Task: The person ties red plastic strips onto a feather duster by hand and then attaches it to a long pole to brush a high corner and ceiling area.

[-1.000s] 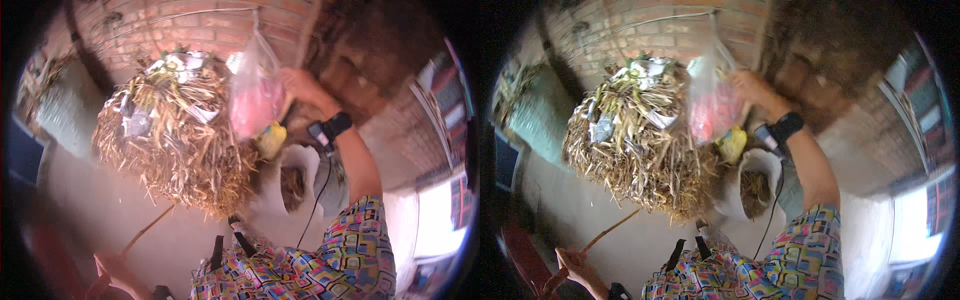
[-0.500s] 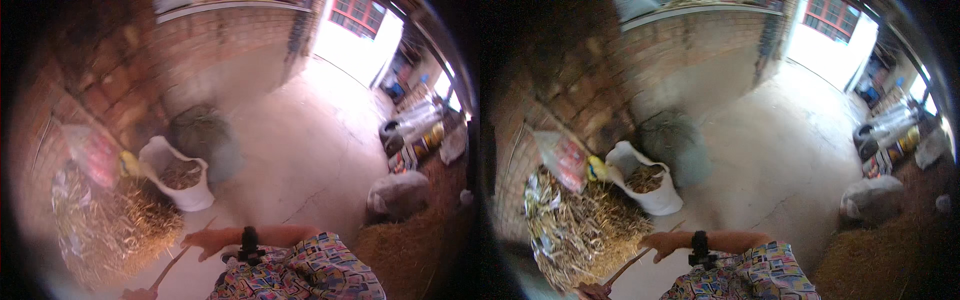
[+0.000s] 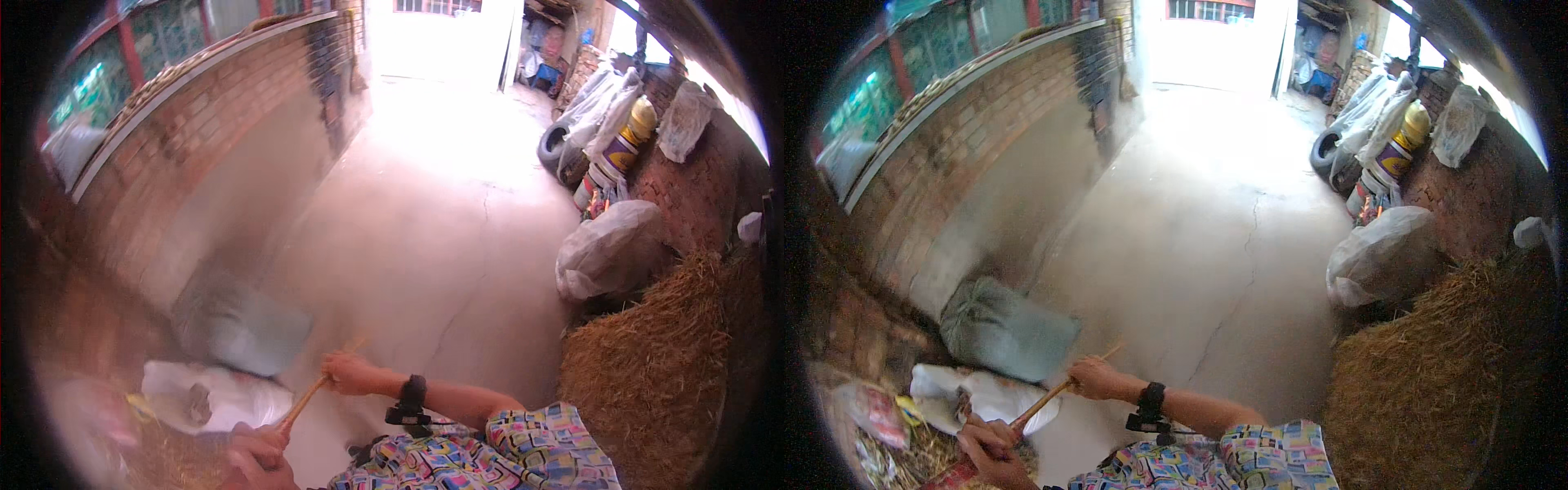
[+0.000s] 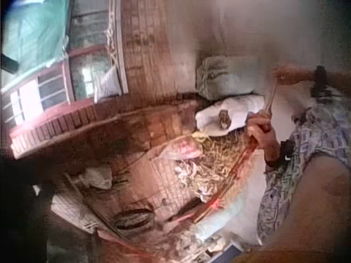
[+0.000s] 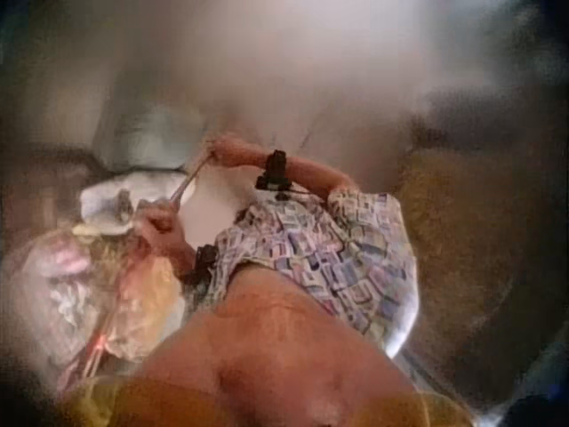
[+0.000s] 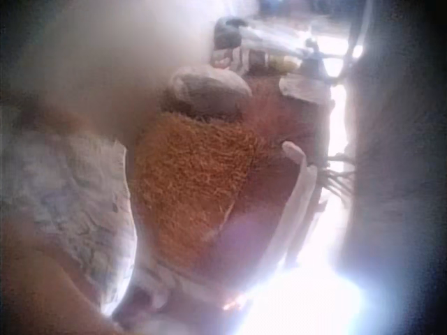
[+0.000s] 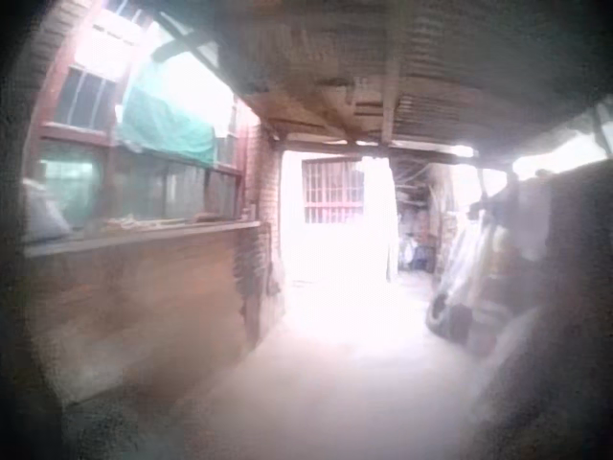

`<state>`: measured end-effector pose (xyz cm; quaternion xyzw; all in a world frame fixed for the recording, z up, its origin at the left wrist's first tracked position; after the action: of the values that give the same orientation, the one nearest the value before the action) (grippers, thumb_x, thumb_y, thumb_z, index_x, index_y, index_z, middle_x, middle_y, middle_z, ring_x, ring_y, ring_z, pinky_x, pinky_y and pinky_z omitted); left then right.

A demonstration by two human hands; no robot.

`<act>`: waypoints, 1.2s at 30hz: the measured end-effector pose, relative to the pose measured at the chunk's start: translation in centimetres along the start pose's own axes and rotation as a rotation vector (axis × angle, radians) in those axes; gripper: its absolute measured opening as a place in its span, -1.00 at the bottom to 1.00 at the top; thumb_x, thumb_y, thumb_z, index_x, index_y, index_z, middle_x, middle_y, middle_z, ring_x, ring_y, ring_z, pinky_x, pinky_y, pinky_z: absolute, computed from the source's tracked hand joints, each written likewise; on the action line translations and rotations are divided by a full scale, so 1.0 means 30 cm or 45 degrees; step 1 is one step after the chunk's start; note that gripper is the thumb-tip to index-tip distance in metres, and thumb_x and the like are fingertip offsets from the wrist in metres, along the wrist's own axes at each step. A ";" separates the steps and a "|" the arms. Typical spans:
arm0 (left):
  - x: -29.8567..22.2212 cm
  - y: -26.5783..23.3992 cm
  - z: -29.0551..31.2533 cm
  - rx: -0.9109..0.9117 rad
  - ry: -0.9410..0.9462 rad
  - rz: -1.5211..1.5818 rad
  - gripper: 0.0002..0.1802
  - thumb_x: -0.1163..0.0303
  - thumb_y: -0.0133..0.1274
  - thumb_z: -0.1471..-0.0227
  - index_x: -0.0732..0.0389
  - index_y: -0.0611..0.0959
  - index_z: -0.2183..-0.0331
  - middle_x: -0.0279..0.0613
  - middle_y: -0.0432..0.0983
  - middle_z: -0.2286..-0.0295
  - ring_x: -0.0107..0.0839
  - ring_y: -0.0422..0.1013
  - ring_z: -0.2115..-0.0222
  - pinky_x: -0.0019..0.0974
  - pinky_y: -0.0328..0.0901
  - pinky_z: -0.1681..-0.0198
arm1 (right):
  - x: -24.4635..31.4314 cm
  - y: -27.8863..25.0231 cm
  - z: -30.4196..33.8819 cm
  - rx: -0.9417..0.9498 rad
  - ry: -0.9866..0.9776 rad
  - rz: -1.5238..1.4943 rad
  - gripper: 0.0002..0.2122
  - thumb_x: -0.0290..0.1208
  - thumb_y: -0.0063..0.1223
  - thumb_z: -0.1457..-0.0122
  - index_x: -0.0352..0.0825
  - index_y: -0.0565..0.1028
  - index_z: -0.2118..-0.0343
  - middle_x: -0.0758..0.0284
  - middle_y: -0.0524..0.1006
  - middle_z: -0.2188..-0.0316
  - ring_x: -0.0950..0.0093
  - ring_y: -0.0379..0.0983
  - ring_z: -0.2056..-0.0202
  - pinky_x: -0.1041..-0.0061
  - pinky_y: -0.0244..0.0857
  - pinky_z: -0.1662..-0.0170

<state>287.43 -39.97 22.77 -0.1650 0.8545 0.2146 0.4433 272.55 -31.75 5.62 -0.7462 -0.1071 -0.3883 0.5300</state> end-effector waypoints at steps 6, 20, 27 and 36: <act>0.150 0.449 -0.323 0.178 -0.064 0.032 -0.59 0.33 -0.31 -0.08 0.24 0.24 0.75 -0.36 0.02 0.84 -0.63 -0.13 0.82 -0.50 -0.11 0.75 | -0.350 -0.307 0.007 -0.024 0.305 -0.213 -0.87 -0.44 -0.07 0.08 -0.30 0.47 0.44 0.07 0.39 0.61 0.18 0.33 0.55 0.34 0.16 0.48; 0.786 1.216 -1.242 0.387 -0.097 0.564 -0.69 0.18 -0.10 0.05 0.22 0.32 0.56 -0.41 0.10 0.77 -0.60 0.16 0.69 -0.51 0.10 0.64 | -1.036 -1.278 -0.379 -0.835 0.420 -0.079 -0.82 -0.34 -0.13 -0.03 -0.23 0.49 0.36 0.14 0.41 0.65 0.18 0.31 0.63 0.31 0.17 0.55; 1.101 1.629 -1.568 0.488 -0.299 0.764 -0.73 0.28 -0.21 0.01 0.14 0.31 0.68 -0.37 0.19 0.70 -0.55 0.16 0.64 -0.55 0.07 0.54 | -1.473 -1.690 -0.475 -1.009 0.527 0.014 -0.81 -0.29 -0.12 -0.02 -0.27 0.49 0.48 0.13 0.35 0.73 0.18 0.29 0.66 0.33 0.14 0.61; 1.533 2.315 -1.950 0.789 -0.096 0.668 -0.62 0.21 -0.25 -0.05 0.23 0.36 0.67 -0.40 0.03 0.84 -0.57 0.01 0.84 -0.46 0.00 0.75 | -2.144 -2.192 -0.550 -0.993 0.647 0.078 -0.82 -0.24 -0.12 -0.04 -0.15 0.50 0.41 0.14 0.37 0.71 0.18 0.30 0.66 0.38 0.17 0.61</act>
<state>189.04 -14.95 30.09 0.2078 0.8750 0.0585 0.4333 183.84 -2.68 9.85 -0.7738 0.2023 -0.5542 0.2305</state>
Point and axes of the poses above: each hand's wrist, its own z-axis away from the middle knuckle, its own y-axis out of the palm, x = y × z, the point moved 7 cm from there along -z, towards the middle knuckle
